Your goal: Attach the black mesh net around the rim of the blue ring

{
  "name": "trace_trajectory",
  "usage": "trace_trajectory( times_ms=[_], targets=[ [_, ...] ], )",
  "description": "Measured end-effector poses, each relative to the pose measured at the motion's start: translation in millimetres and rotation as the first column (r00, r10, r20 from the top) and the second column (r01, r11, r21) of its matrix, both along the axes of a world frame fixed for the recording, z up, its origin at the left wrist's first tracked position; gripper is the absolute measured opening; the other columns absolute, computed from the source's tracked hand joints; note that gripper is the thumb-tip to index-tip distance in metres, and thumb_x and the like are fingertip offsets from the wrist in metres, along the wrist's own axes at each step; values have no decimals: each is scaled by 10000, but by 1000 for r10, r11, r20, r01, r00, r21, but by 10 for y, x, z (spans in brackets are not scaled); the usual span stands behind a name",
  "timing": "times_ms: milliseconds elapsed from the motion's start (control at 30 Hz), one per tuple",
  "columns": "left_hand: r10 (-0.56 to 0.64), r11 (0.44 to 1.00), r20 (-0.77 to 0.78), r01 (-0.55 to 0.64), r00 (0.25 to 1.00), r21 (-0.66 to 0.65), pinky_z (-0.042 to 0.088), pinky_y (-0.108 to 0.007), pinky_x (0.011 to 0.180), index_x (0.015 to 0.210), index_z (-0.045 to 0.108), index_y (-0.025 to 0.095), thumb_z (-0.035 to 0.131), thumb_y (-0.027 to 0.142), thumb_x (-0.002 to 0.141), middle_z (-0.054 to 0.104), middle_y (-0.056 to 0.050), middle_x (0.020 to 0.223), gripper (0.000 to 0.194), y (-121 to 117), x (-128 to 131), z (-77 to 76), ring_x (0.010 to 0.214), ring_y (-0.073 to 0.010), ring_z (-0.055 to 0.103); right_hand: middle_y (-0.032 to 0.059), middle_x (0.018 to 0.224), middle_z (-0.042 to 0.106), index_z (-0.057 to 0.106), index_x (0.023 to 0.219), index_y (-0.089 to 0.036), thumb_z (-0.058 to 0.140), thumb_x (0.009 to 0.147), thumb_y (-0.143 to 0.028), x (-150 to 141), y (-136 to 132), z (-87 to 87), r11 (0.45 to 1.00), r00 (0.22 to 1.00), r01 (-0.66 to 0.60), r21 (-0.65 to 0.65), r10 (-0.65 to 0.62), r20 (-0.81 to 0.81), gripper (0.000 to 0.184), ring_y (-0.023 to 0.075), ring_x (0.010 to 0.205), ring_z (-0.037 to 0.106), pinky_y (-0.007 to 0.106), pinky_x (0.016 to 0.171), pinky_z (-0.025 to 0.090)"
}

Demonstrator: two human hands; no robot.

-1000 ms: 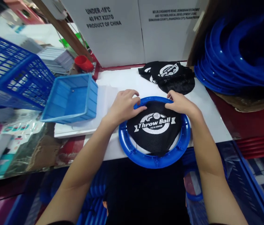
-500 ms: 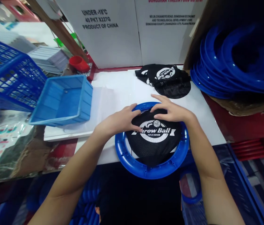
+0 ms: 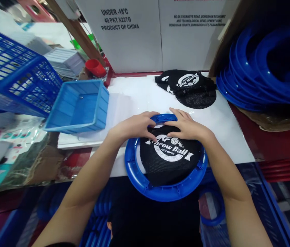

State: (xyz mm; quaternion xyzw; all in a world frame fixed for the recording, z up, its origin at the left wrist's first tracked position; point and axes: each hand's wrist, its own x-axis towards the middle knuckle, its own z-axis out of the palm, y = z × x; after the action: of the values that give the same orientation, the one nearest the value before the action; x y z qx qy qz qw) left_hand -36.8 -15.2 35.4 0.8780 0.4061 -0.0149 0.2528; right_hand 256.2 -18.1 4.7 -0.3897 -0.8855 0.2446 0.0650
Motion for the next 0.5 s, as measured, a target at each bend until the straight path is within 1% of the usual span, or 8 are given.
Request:
trace_trajectory(
  times_ms=[67, 167, 200, 267, 333, 367, 433, 500],
  targets=[
    [23, 999, 28, -22, 999, -49, 515, -495, 1286, 956, 821, 218, 975, 549, 813, 541, -132, 1807, 392, 13, -22, -35, 1603, -430, 548, 127, 1875, 444, 819, 1471, -362, 828, 1029, -528, -66, -1, -30, 1000, 1000, 3, 17, -3, -11, 472, 510, 1751, 349, 811, 1400, 322],
    [31, 991, 72, -21, 997, -133, 525, -464, 1260, 954, 802, 222, 849, 515, 909, 566, -125, 1782, 300, 69, -74, -53, 1514, -375, 626, 161, 1721, 599, 851, 1208, -283, 814, 1031, -455, -123, 13, -11, 999, 1000, 3, 46, -2, -27, 250, 469, 1592, 557, 733, 1321, 479],
    [34, 989, 95, -20, 995, -148, 542, -452, 1221, 935, 788, 224, 790, 486, 945, 628, -125, 1715, 262, 98, -97, -53, 1435, -347, 674, 169, 1664, 635, 840, 1117, -264, 814, 1026, -437, -129, 19, 4, 999, 999, 2, 53, -1, -33, 197, 457, 1516, 611, 707, 1276, 526],
    [56, 987, 147, -32, 988, -159, 567, -427, 1123, 909, 767, 232, 710, 421, 972, 778, -118, 1455, 207, 158, -146, -48, 1248, -298, 736, 178, 1582, 669, 828, 1041, -250, 814, 1021, -426, -127, 31, 31, 998, 999, -6, 58, 9, -47, 177, 439, 1410, 660, 683, 1217, 567],
    [99, 986, 189, -71, 977, -152, 570, -408, 1047, 908, 765, 240, 715, 387, 945, 826, -92, 1181, 159, 201, -184, -43, 1124, -278, 741, 175, 1581, 658, 861, 1140, -270, 825, 1016, -455, -112, 43, 36, 998, 998, -24, 51, 27, -62, 225, 443, 1427, 639, 703, 1243, 540],
    [120, 985, 201, -92, 972, -144, 569, -402, 1024, 905, 767, 239, 735, 378, 924, 821, -83, 1111, 144, 211, -194, -41, 1094, -275, 737, 169, 1602, 641, 872, 1227, -294, 831, 1014, -477, -104, 48, 28, 999, 997, -34, 41, 37, -62, 284, 449, 1470, 611, 719, 1274, 511],
    [152, 985, 210, -131, 966, -114, 568, -402, 1006, 883, 771, 231, 772, 363, 893, 806, -84, 1086, 133, 207, -195, -38, 1073, -274, 731, 155, 1664, 596, 856, 1377, -348, 851, 1001, -508, -91, 53, -1, 999, 998, -44, 14, 44, -51, 408, 460, 1562, 543, 751, 1333, 444],
    [183, 982, 211, -172, 960, -72, 569, -409, 999, 851, 775, 224, 799, 339, 868, 792, -90, 1088, 118, 182, -180, -35, 1054, -274, 726, 141, 1715, 561, 850, 1391, -366, 863, 990, -492, -87, 51, -35, 999, 998, -38, -9, 37, -50, 420, 462, 1619, 493, 765, 1362, 405]
  ],
)
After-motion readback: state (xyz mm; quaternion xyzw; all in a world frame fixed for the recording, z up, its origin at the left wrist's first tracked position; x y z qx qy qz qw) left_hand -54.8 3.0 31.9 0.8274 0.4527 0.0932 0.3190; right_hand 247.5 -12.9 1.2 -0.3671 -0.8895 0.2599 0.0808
